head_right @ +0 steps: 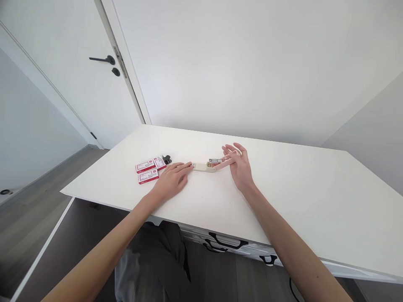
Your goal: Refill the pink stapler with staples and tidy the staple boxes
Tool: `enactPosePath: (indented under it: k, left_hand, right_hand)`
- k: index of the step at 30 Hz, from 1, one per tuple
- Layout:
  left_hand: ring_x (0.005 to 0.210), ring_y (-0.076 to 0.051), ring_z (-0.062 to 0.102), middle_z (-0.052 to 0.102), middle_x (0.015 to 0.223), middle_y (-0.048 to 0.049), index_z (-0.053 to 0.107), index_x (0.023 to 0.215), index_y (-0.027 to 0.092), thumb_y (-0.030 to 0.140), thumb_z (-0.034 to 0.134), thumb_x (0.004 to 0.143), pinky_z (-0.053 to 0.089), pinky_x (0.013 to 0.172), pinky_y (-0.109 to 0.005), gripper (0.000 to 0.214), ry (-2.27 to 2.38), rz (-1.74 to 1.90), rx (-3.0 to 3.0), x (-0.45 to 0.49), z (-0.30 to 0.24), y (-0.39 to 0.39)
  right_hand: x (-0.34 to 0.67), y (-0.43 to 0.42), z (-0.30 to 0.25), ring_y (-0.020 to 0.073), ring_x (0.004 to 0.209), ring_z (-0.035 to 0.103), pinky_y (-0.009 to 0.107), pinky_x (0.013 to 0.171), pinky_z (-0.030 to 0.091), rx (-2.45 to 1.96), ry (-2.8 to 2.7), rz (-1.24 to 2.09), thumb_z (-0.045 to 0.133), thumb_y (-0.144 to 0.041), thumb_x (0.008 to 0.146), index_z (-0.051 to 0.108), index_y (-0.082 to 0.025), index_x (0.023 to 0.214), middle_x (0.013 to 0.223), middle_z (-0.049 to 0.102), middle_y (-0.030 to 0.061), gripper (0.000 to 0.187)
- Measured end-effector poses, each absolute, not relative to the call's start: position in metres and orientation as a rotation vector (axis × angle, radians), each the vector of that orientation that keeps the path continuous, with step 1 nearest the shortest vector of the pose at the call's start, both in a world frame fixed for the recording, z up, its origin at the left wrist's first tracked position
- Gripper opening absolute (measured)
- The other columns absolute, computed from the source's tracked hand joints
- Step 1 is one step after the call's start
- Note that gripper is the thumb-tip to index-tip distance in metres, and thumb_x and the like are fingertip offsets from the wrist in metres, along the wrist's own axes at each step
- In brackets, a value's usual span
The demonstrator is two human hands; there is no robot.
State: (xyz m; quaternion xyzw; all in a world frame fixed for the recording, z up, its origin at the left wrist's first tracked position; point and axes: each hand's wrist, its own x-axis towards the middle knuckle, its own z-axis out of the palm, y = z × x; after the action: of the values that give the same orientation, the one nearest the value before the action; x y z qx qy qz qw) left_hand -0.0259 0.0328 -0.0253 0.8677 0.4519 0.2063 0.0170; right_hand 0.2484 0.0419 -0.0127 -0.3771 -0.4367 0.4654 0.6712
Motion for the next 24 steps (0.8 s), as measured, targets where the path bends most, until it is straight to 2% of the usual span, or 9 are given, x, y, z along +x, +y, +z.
enactPosePath:
  k: [2,5,8,14,17,24]
  left_hand:
    - [0.137,-0.027,0.055,0.059,0.155,-0.0013,0.062,0.146,0.026,0.021,0.042,0.102,0.046,0.115,-0.050,0.049,1.370,0.634,2.701,-0.027,-0.025,0.033]
    - [0.138,-0.027,0.054,0.059,0.156,-0.0006,0.060,0.147,0.026,0.022,0.041,0.102,0.046,0.115,-0.050,0.050,1.300,0.618,2.723,-0.028,-0.024,0.032]
    - [0.138,-0.027,0.054,0.059,0.156,-0.0001,0.058,0.149,0.029,0.020,0.040,0.102,0.045,0.115,-0.050,0.051,1.224,0.599,2.740,-0.028,-0.022,0.031]
    - [0.140,-0.027,0.054,0.065,0.145,-0.0087,0.051,0.155,0.025,0.020,0.039,0.102,0.045,0.114,-0.047,0.054,1.187,0.573,2.726,-0.028,-0.019,0.029]
    - [0.140,-0.027,0.053,0.064,0.146,-0.0082,0.049,0.155,0.026,0.021,0.039,0.103,0.044,0.116,-0.047,0.053,1.155,0.574,2.711,-0.028,-0.019,0.028]
    - [0.140,-0.026,0.054,0.061,0.151,-0.0056,0.048,0.154,0.027,0.022,0.040,0.103,0.044,0.116,-0.046,0.052,1.148,0.593,2.682,-0.029,-0.020,0.028]
  right_hand:
    - [0.243,0.038,-0.013,0.0241,0.140,0.060,0.053,0.119,0.047,-0.876,-1.149,1.003,0.069,-0.046,0.095,0.046,-0.038,0.133,0.137,0.067,0.0036,0.046]
    - [0.236,0.032,-0.014,0.0229,0.142,0.057,0.053,0.115,0.050,-0.963,-1.377,0.913,0.055,-0.055,0.103,0.035,-0.040,0.141,0.146,0.063,0.0057,0.045]
    - [0.232,0.030,-0.016,0.0237,0.140,0.057,0.052,0.110,0.054,-1.013,-1.521,0.836,0.046,-0.061,0.106,0.034,-0.037,0.142,0.149,0.060,0.0084,0.045]
    - [0.232,0.027,-0.015,0.0276,0.133,0.060,0.047,0.095,0.062,-1.061,-1.607,0.838,0.049,-0.059,0.105,0.045,-0.030,0.140,0.145,0.062,0.0124,0.046]
    - [0.232,0.024,-0.014,0.0279,0.130,0.061,0.045,0.089,0.062,-1.117,-1.633,0.843,0.051,-0.057,0.104,0.047,-0.031,0.142,0.144,0.063,0.0109,0.046]
    - [0.230,0.022,-0.014,0.0271,0.119,0.067,0.048,0.097,0.057,-1.143,-1.740,0.801,0.049,-0.054,0.105,0.045,-0.033,0.150,0.135,0.070,0.0087,0.050]
